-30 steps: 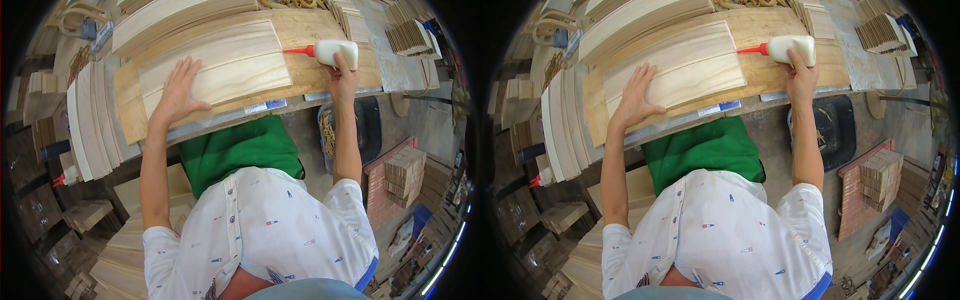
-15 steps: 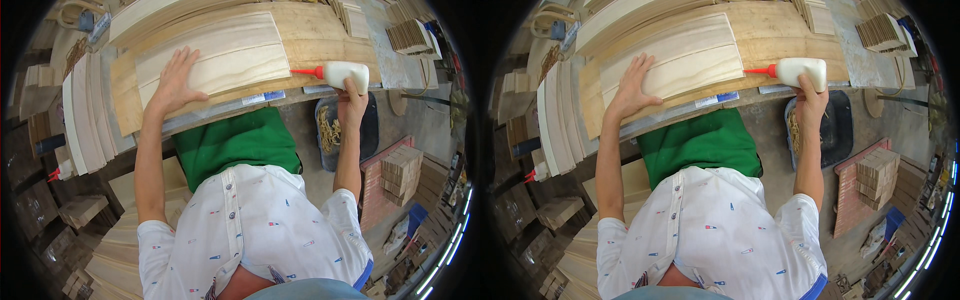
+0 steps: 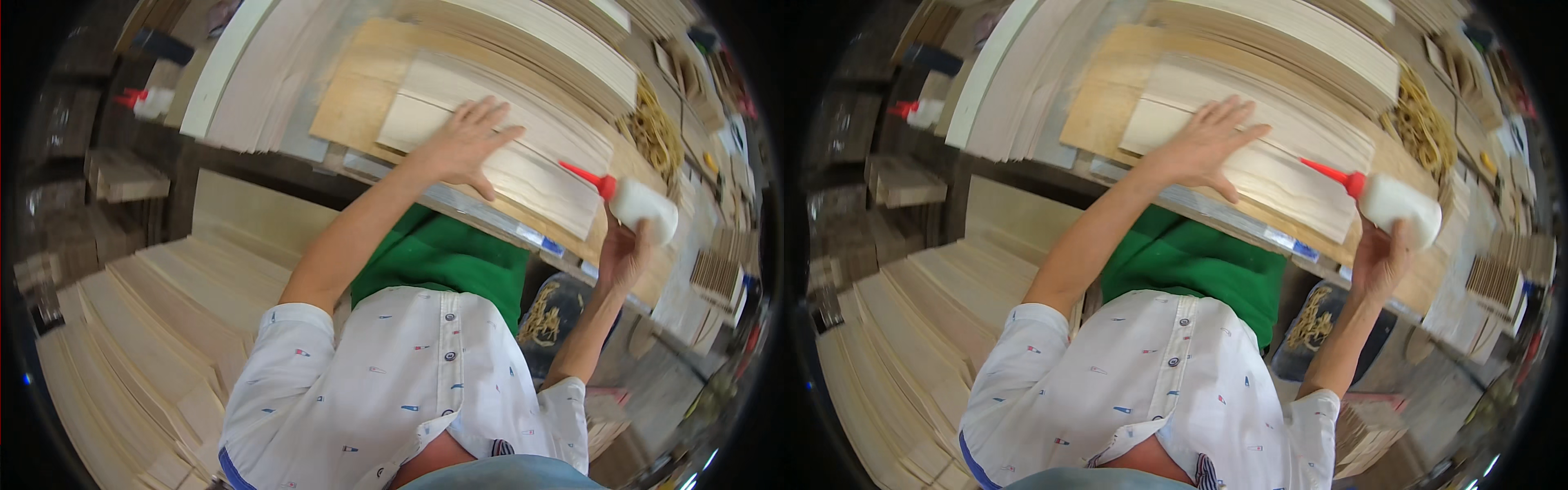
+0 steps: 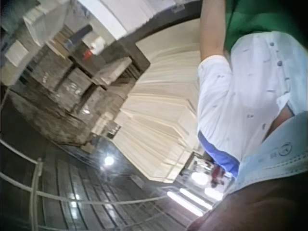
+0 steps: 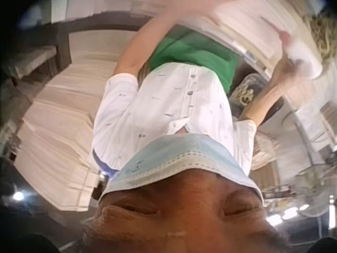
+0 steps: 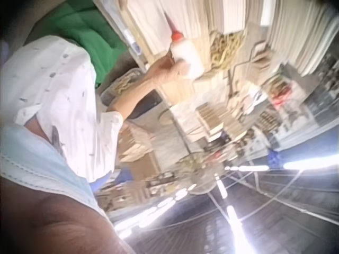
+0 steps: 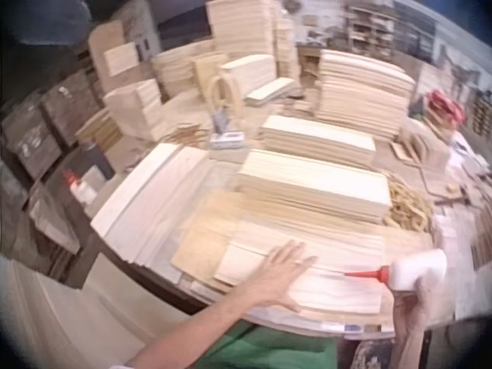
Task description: Assembling wooden panels into rectangular boxes using glue and checking their fit.
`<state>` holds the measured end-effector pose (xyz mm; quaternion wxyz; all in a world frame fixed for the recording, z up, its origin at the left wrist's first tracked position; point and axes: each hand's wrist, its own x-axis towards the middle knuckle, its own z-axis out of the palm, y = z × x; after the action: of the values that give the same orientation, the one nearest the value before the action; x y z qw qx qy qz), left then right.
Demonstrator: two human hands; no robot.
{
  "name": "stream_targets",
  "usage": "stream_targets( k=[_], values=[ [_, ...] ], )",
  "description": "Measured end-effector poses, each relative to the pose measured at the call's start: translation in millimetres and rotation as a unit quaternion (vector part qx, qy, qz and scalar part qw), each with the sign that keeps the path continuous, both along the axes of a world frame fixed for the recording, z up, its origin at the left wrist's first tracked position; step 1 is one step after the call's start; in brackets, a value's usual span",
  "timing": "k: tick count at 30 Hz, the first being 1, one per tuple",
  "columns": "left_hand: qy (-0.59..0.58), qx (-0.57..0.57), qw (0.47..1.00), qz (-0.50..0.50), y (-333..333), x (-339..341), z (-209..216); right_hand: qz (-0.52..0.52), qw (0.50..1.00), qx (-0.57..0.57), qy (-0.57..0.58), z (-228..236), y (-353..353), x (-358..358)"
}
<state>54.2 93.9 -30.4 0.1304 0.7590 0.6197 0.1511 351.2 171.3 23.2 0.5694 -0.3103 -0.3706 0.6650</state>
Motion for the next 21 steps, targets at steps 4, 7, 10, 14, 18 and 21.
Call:
stream_targets(
  k=[4, 7, 10, 14, 18, 21],
  values=[
    [-0.045, -0.004, 0.999, 0.008, -7.1, -5.0, -0.1, 0.206, 0.978, 0.030, -0.014, 6.1, 28.6, -117.6],
    [-0.080, -0.010, 0.996, 0.029, -5.3, -3.8, 1.9, 0.349, 0.930, 0.074, -0.088, 19.8, 26.8, -201.7],
    [-0.080, 0.033, 0.996, 0.037, -8.9, -2.9, -3.4, 0.408, 0.890, 0.112, -0.173, 14.4, 28.3, -252.4],
    [-0.099, 0.049, 0.993, 0.040, -7.6, -3.2, -10.0, 0.453, 0.840, 0.166, -0.249, 17.5, 19.3, -281.8],
    [-0.104, 0.041, 0.993, 0.038, -9.3, -3.5, -9.8, 0.488, 0.814, 0.178, -0.261, 20.0, 13.6, -290.3],
    [-0.095, 0.046, 0.994, 0.039, -8.5, -3.1, -10.0, 0.498, 0.803, 0.183, -0.271, 17.8, 13.8, -291.8]
  ],
)
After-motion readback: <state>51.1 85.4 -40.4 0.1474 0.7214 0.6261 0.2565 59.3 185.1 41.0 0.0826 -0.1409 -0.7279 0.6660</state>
